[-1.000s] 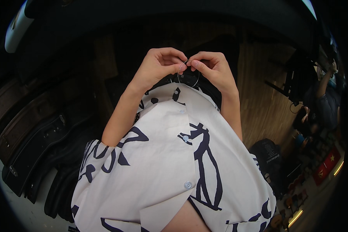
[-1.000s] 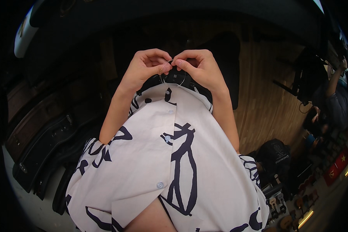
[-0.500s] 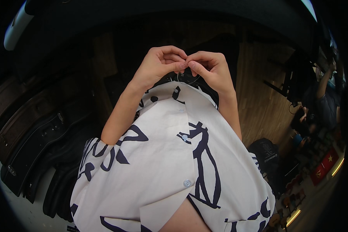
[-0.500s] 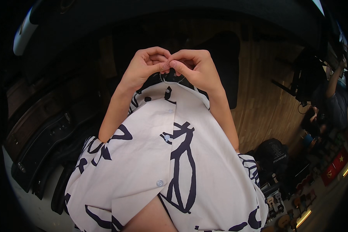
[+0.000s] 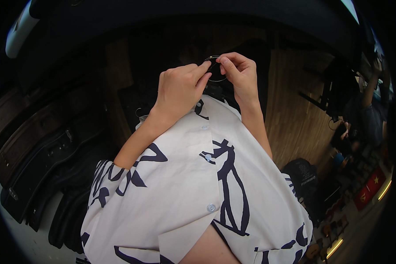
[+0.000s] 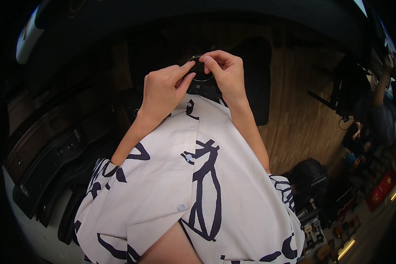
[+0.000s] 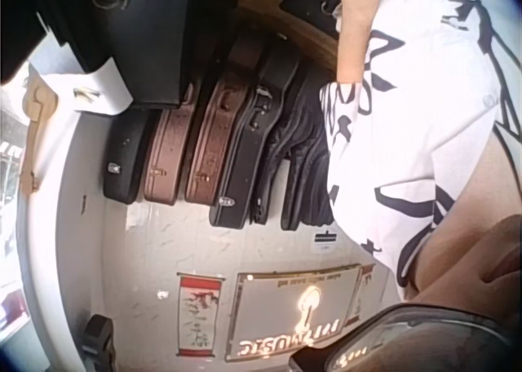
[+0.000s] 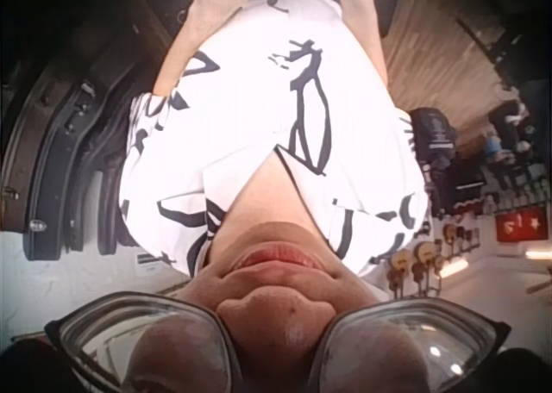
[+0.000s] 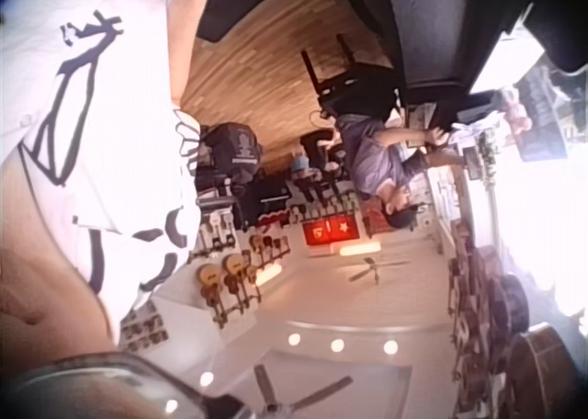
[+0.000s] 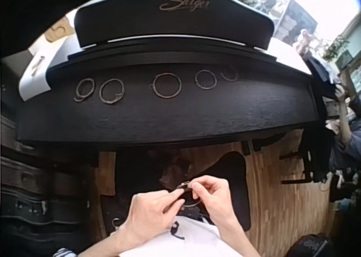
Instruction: The person manipulates thin metal wire by hand, bending and twisting it into circular shapes. They repeatedly pick up wire segments, form loops, and place them on a black surface, occasionally adjusting the shape of the wire circles.
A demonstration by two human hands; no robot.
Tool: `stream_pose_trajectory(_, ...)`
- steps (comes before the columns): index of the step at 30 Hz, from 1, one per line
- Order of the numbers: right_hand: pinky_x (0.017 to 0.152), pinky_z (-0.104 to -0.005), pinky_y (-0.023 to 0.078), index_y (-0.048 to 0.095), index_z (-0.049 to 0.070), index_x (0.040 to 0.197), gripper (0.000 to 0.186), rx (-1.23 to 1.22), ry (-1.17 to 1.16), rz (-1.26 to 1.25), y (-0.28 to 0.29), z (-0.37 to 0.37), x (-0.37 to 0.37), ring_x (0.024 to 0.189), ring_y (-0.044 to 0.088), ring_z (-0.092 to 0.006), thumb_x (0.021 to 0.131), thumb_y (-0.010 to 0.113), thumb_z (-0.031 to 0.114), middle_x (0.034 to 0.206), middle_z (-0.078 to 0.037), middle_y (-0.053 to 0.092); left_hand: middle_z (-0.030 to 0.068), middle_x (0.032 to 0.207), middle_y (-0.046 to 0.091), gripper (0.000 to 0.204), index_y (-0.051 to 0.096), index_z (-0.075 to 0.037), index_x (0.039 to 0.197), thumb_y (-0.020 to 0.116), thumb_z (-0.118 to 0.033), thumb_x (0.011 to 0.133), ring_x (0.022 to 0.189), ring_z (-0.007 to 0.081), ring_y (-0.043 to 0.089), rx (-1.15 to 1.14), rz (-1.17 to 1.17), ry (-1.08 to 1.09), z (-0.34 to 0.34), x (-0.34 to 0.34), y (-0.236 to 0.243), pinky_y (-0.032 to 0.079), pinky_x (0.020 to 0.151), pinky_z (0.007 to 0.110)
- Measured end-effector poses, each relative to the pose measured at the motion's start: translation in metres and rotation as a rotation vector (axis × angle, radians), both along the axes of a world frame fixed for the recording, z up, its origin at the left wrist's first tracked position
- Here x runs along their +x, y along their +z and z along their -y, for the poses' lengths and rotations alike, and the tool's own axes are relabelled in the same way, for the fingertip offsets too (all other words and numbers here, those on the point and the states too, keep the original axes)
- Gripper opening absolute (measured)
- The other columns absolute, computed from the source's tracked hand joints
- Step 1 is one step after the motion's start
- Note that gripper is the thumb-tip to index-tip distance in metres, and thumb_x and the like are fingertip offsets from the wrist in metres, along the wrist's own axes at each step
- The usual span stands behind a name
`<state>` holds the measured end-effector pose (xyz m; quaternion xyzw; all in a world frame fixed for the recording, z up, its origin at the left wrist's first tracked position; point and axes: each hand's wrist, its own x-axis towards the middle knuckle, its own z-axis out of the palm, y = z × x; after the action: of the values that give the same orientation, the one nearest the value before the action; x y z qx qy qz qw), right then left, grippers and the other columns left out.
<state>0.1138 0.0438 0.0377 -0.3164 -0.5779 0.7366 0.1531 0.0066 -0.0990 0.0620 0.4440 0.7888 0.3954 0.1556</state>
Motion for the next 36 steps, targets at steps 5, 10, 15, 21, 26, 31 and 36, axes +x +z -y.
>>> stream_pose_trajectory(5,0.057,-0.0193,0.041,0.074,-0.003,0.092,0.011,-0.099,-0.028,-0.007,-0.002,-0.002,0.005,0.064,0.056,-0.006,0.09,0.068,0.006,0.077,-0.005,0.069,0.0059,0.063,0.06,0.01,0.075,-0.003,0.092,0.074,-0.009,0.084,0.049,0.0145,0.051,0.043,0.028,-0.005,-0.007,0.003,-0.013,0.038,0.047,0.027)
stream_pose_trajectory(10,0.051,-0.0193,0.037,0.075,-0.002,0.093,0.012,-0.068,-0.028,0.036,-0.003,-0.008,0.009,0.058,0.052,-0.0048,0.089,0.069,0.007,0.072,-0.003,0.068,0.0048,0.066,0.063,0.009,0.073,0.0,0.089,0.074,-0.008,0.084,0.052,0.0095,0.05,0.14,0.359,0.012,-0.011,0.001,-0.009,0.036,0.048,0.024)
stream_pose_trajectory(15,0.05,-0.0195,0.038,0.076,-0.001,0.091,0.01,0.17,-0.049,0.052,-0.004,-0.002,0.005,0.058,0.054,-0.0048,0.087,0.07,0.005,0.073,-0.003,0.07,0.0018,0.06,0.059,0.014,0.072,0.002,0.086,0.073,-0.012,0.087,0.052,0.0057,0.046,0.111,0.448,0.057,-0.011,0.001,-0.005,0.032,0.048,0.023)
stream_pose_trajectory(21,0.05,-0.023,0.042,0.076,0.001,0.09,0.009,0.715,-0.046,0.138,0.004,0.005,0.002,0.053,0.059,-0.0103,0.082,0.071,0.001,0.068,-0.007,0.07,-0.0016,0.055,0.052,0.02,0.07,0.003,0.082,0.068,-0.015,0.091,0.052,0.0037,0.042,0.011,0.516,0.149,-0.012,0.002,-0.005,0.031,0.048,0.023)
stream_pose_trajectory(26,0.05,-0.0265,0.045,0.076,0.002,0.087,0.009,0.931,0.018,0.12,0.01,0.002,0.0,0.053,0.062,-0.0198,0.08,0.072,0.001,0.069,-0.011,0.069,-0.0033,0.055,0.049,0.019,0.068,0.003,0.083,0.064,-0.014,0.091,0.053,0.0033,0.04,-0.17,0.638,0.139,-0.012,-0.006,-0.006,0.032,0.05,0.023)
stream_pose_trajectory(31,0.051,-0.0292,0.048,0.076,0.003,0.086,0.008,0.982,0.102,0.173,0.013,0.002,0.001,0.055,0.064,-0.0235,0.078,0.073,0.002,0.07,-0.011,0.07,-0.003,0.055,0.047,0.018,0.066,0.003,0.083,0.064,-0.013,0.089,0.052,0.004,0.04,-0.183,0.619,0.157,-0.009,-0.01,-0.009,0.033,0.051,0.024)
stream_pose_trajectory(36,0.052,-0.0297,0.049,0.075,0.003,0.085,0.008,1.037,0.2,0.164,0.009,0.001,0.003,0.057,0.065,-0.0248,0.077,0.074,0.003,0.069,-0.011,0.069,0.0036,0.057,0.052,0.014,0.065,0.003,0.082,0.063,-0.01,0.086,0.051,0.0106,0.047,-0.21,0.372,0.12,-0.007,-0.007,0.007,0.039,0.051,0.028)
